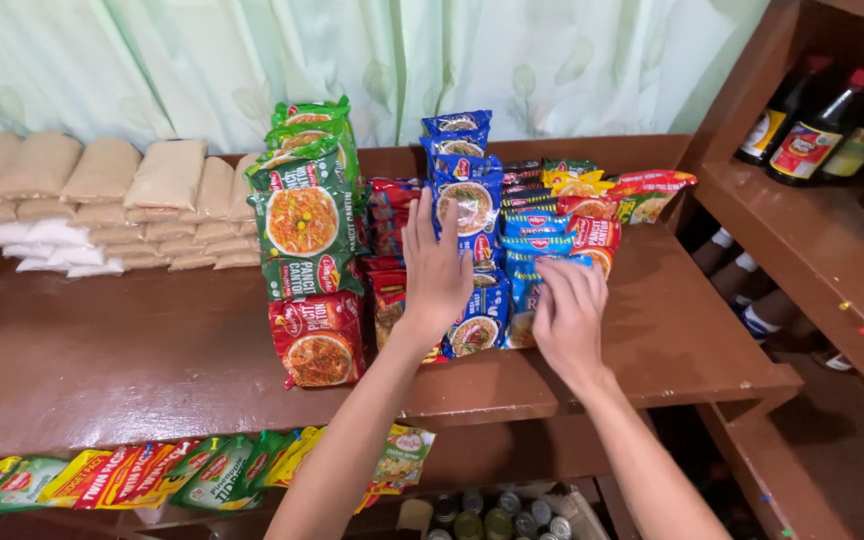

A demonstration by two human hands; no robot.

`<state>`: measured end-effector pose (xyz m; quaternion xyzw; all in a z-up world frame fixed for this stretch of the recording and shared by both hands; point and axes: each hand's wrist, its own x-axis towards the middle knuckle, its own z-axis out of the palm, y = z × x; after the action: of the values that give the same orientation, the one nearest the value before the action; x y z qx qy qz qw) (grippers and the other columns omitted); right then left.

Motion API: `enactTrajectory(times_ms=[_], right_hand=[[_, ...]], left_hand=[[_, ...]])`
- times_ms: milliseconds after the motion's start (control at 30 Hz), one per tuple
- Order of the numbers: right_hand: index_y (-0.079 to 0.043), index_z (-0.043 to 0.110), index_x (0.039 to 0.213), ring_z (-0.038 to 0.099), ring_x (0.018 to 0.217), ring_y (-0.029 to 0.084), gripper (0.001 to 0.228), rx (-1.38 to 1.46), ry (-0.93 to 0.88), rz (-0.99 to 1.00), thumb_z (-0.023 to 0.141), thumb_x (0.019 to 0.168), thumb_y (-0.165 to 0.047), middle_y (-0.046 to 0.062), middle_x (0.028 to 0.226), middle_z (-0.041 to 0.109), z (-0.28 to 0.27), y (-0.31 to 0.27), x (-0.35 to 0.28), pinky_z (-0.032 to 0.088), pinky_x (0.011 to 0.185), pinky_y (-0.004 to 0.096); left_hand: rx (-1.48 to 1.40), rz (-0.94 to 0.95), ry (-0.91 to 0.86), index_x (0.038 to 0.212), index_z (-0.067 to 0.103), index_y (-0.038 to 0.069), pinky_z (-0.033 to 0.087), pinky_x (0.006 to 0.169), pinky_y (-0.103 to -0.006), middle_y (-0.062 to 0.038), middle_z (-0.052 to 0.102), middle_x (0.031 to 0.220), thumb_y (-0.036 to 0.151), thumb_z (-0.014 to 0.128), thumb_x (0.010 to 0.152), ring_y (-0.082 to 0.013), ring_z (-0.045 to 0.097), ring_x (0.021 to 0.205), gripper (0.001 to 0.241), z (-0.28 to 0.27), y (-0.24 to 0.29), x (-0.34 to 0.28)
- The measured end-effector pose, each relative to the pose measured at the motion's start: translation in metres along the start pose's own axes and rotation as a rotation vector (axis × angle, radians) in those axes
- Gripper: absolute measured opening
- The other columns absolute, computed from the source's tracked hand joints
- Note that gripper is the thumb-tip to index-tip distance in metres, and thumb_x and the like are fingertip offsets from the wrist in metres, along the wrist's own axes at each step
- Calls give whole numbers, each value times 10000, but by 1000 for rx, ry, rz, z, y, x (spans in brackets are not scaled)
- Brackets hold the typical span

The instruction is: Organizing and stocking shelves with instant noodles and canned goods from a box.

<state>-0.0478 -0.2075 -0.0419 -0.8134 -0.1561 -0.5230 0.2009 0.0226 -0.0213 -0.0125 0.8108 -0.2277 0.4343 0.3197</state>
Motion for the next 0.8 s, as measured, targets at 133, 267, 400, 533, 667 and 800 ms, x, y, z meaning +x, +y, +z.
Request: enactTrajectory(times_ms=[133, 267, 400, 533, 667, 800], right_hand=[[-24, 659, 1152, 604, 1128, 331, 247, 64, 13, 63, 653, 915, 44, 125, 1145, 679, -13, -1, -54, 418, 1077, 489], [-1, 649, 1137, 601, 1095, 366, 253, 115, -41, 112, 652, 895, 73, 153, 1126, 664, -32, -9, -101, 469, 1020, 461], [1, 641, 1113, 600, 1081, 377, 241, 127, -111, 140, 645, 884, 74, 158, 1113, 654, -58, -20, -144, 486, 1027, 477], [11, 651, 1122, 604, 1070, 391, 268, 136, -229, 243, 635, 861, 67, 174, 1105, 652, -94, -31, -209, 498, 982, 463], [17, 651, 1134, 634, 1044, 364, 213, 207, -313, 416, 622, 924, 46, 177, 1090, 651, -115, -28, -261, 522, 935, 424], [-3, 663, 1138, 669, 1016, 329, 178, 243, -457, 649, 642, 961, 9, 159, 1068, 673, -140, -36, -331, 544, 896, 402]], left_hand=[[-244, -113, -75, 1358, 637, 67, 472, 1041, -486, -170, 598, 1245, 88, 686, 965, -383, 517, 1189, 397, -24, 39, -35], [-523, 55, -115, 1040, 746, 47, 536, 830, -386, -114, 650, 953, 75, 730, 927, -293, 642, 922, 118, -13, 62, -86], [-663, 75, -337, 969, 752, 49, 540, 768, -361, -90, 664, 869, 60, 771, 870, -269, 651, 833, 102, 6, 84, -156], [-786, -136, -479, 1003, 773, 26, 554, 693, -358, -102, 670, 821, 53, 806, 830, -252, 656, 738, 178, 11, 106, -232], [-864, -397, -577, 990, 791, 33, 599, 693, -307, -109, 763, 882, 58, 823, 816, -185, 744, 758, 179, 46, 97, -317], [-757, -616, -712, 1008, 782, 38, 603, 733, -276, -117, 805, 948, 73, 834, 822, -149, 750, 784, 196, 44, 83, -402]])
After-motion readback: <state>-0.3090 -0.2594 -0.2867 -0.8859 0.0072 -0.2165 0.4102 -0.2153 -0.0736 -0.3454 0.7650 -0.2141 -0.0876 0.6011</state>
